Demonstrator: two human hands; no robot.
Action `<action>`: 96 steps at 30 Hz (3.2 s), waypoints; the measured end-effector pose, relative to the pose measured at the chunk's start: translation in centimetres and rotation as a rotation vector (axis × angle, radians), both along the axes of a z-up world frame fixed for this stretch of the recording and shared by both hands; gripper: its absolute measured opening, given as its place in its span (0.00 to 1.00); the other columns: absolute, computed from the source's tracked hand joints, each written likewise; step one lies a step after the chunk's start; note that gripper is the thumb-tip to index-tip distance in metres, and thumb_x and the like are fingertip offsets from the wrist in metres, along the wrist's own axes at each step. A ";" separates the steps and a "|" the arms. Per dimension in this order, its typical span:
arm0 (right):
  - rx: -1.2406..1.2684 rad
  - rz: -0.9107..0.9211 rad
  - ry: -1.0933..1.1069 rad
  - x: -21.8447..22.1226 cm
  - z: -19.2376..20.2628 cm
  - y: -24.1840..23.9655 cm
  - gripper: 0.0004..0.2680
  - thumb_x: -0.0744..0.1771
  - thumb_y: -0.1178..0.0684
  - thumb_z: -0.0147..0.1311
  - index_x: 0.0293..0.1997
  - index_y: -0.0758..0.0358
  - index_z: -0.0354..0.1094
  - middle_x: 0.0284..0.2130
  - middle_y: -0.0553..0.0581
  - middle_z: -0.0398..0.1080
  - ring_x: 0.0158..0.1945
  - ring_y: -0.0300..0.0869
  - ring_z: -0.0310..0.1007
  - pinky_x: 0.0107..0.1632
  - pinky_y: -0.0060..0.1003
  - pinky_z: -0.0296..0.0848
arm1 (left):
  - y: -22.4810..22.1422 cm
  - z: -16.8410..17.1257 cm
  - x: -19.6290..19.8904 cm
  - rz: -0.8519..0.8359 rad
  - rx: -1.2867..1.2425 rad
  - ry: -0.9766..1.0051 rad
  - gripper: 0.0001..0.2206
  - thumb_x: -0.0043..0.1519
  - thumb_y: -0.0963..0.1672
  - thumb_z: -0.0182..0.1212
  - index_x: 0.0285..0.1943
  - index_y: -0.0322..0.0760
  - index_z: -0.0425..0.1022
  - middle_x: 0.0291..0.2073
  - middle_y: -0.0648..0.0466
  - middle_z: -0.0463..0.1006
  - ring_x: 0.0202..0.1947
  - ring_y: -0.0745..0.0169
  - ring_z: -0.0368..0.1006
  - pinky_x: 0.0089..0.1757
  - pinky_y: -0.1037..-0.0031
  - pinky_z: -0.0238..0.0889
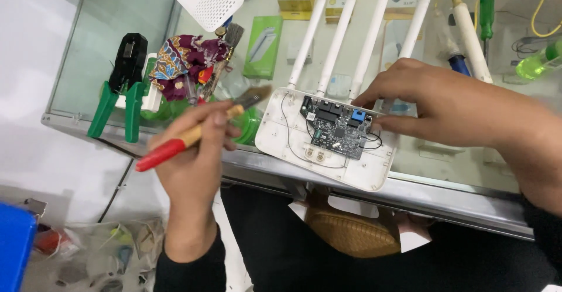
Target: Cleaning and probing a router circuit board during repair
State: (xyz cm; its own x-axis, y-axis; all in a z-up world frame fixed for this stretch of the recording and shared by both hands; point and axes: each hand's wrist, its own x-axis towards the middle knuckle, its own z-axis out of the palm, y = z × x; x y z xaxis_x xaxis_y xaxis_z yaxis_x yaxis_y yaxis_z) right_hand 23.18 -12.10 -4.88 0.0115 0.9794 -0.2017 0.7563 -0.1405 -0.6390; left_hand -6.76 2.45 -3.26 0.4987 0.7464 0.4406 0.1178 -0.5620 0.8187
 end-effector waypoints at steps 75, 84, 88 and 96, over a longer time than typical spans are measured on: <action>0.244 0.241 -0.396 -2.0 -2.9 -1.5 0.49 0.53 0.15 0.70 0.73 0.57 0.53 0.61 0.59 0.65 0.63 0.56 0.61 0.59 0.55 0.58 | -5.4 2.1 4.5 -0.465 0.062 0.359 0.06 0.63 0.44 0.63 0.39 0.37 0.80 0.33 0.56 0.84 0.30 0.69 0.80 0.36 0.80 0.71; 0.251 0.253 -0.394 -2.2 -3.2 -1.4 0.49 0.53 0.14 0.71 0.73 0.56 0.53 0.61 0.59 0.64 0.64 0.57 0.61 0.60 0.55 0.57 | -5.1 1.2 2.2 -0.379 0.072 0.339 0.09 0.64 0.45 0.61 0.45 0.36 0.82 0.36 0.55 0.87 0.31 0.68 0.85 0.36 0.81 0.77; 0.198 0.243 -0.391 -2.1 -2.7 -1.3 0.49 0.54 0.15 0.70 0.74 0.56 0.51 0.61 0.57 0.64 0.63 0.56 0.60 0.57 0.55 0.58 | -4.9 1.1 2.5 -0.226 0.183 0.368 0.09 0.66 0.46 0.58 0.47 0.39 0.80 0.39 0.57 0.87 0.37 0.68 0.86 0.42 0.81 0.73; 0.215 0.261 -0.398 -2.3 -2.9 -1.3 0.50 0.53 0.14 0.71 0.75 0.55 0.51 0.61 0.57 0.64 0.66 0.58 0.57 0.61 0.55 0.55 | -5.1 0.7 1.7 -0.248 -0.095 0.297 0.10 0.66 0.46 0.58 0.41 0.36 0.82 0.28 0.58 0.80 0.27 0.72 0.75 0.34 0.81 0.66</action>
